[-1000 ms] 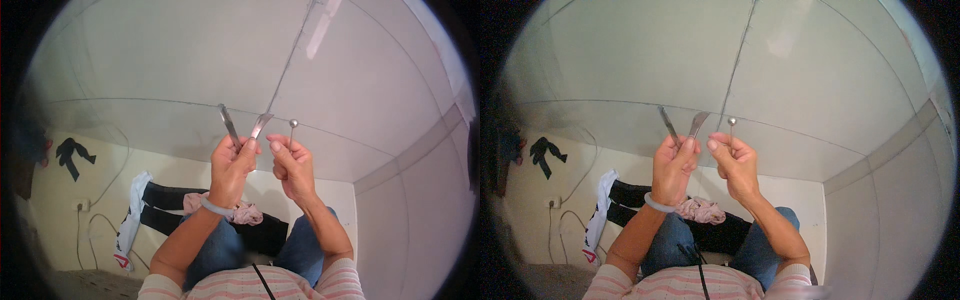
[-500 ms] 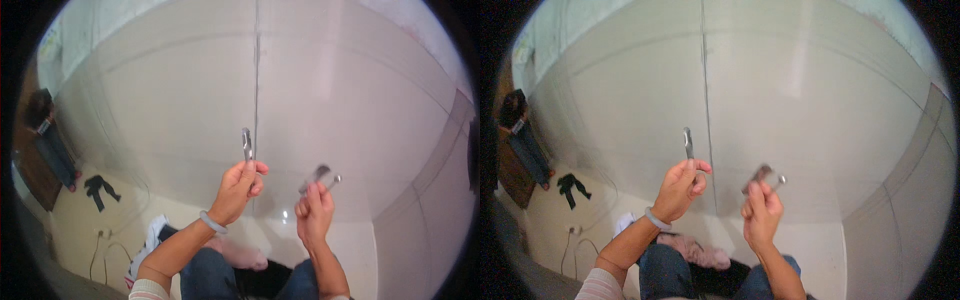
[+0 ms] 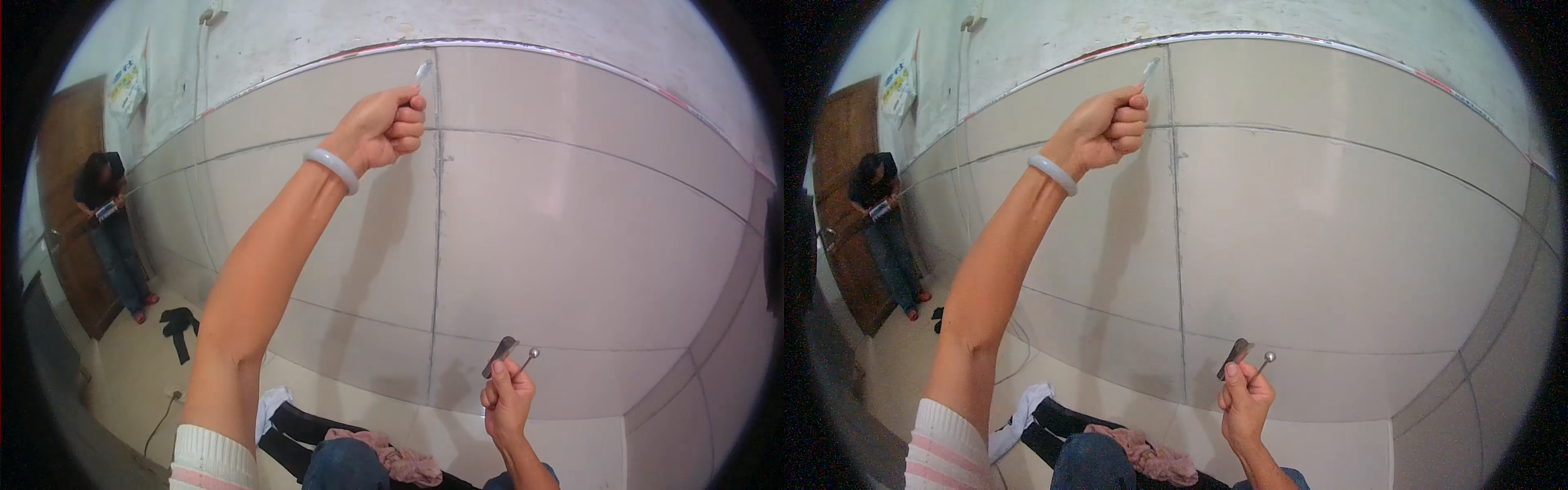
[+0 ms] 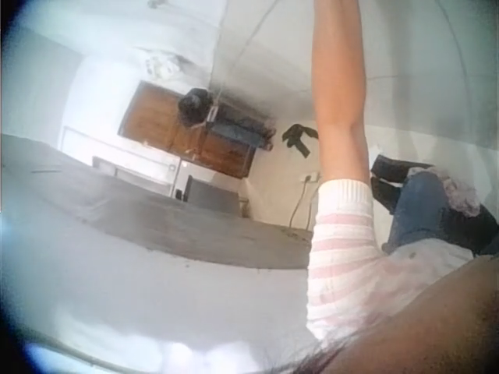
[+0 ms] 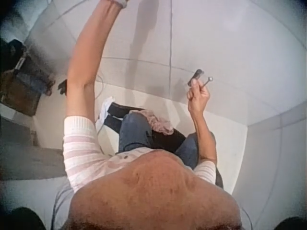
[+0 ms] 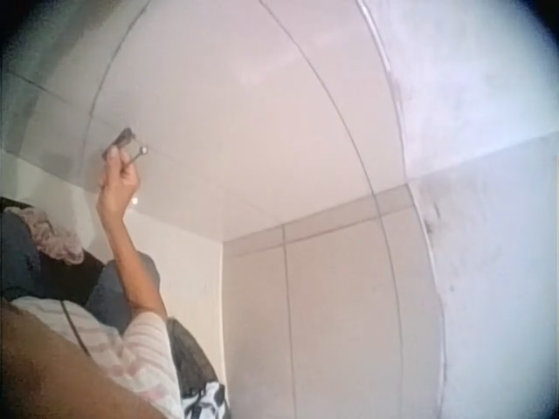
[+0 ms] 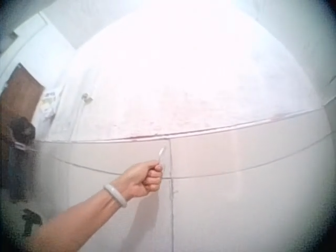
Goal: Cleaning and repairing grout lines between wall tiles using specialized metal tools.
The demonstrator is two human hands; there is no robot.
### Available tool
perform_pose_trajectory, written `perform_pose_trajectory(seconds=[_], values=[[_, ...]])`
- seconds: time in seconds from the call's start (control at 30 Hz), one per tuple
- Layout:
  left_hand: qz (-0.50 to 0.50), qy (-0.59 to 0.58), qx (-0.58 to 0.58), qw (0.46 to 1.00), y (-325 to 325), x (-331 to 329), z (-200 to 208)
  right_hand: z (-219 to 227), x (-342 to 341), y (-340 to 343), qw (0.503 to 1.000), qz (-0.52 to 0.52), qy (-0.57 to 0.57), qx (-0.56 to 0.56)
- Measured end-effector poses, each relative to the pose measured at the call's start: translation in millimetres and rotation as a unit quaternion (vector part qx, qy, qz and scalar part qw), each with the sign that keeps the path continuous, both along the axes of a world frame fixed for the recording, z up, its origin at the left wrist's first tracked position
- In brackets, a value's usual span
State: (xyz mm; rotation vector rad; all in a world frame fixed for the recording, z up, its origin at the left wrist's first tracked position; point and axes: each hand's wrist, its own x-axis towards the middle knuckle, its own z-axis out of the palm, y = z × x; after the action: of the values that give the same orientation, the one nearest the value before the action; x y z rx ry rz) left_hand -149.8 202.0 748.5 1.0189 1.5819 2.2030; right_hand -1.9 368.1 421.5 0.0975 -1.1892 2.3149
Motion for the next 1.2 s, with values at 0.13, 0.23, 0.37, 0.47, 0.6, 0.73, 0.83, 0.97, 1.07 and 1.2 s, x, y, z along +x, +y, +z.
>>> perform_pose_trajectory(seconds=[0.13, 0.23, 0.37, 0.47, 0.6, 0.73, 0.83, 0.97, 1.07, 1.2], values=[[-0.013, -0.025, 0.008, 1.000, 11.2, -13.6, 15.8, -2.0, -1.5, 2.4, 1.000, 0.000, -0.015, -0.003], [-0.012, -0.039, 0.012, 0.999, 16.8, -18.4, 24.8, -4.0, -1.1, 3.6, 1.000, -0.005, -0.020, -0.006], [-0.023, -0.049, 0.027, 0.998, 24.4, -20.6, 31.3, -5.3, -1.0, 5.6, 1.000, -0.005, -0.024, -0.012], [-0.017, -0.047, 0.036, 0.998, 24.9, -18.0, 33.7, -5.5, -1.2, 6.7, 1.000, 0.007, -0.028, -0.010], [-0.032, -0.053, 0.046, 0.997, 23.1, -19.9, 34.5, -6.1, -2.5, 6.5, 0.999, -0.002, -0.036, -0.017], [-0.033, -0.064, 0.041, 0.997, 20.6, -18.8, 32.7, -7.5, -1.6, 8.3, 0.999, 0.012, -0.033, -0.019], [-0.036, -0.063, 0.042, 0.996, 20.7, -19.9, 30.9, -7.0, -0.1, 7.9, 0.999, 0.016, -0.034, -0.021], [-0.041, -0.073, 0.040, 0.996, 23.4, -18.5, 31.6, -6.9, -0.1, 7.7, 0.999, 0.014, -0.036, -0.017], [-0.047, -0.073, 0.044, 0.995, 23.7, -16.7, 30.2, -9.6, -1.4, 9.3, 0.999, 0.022, -0.037, -0.014], [-0.066, -0.078, 0.031, 0.994, 22.7, -18.7, 21.0, -9.4, -1.6, 9.8, 0.999, 0.026, -0.041, -0.020]])
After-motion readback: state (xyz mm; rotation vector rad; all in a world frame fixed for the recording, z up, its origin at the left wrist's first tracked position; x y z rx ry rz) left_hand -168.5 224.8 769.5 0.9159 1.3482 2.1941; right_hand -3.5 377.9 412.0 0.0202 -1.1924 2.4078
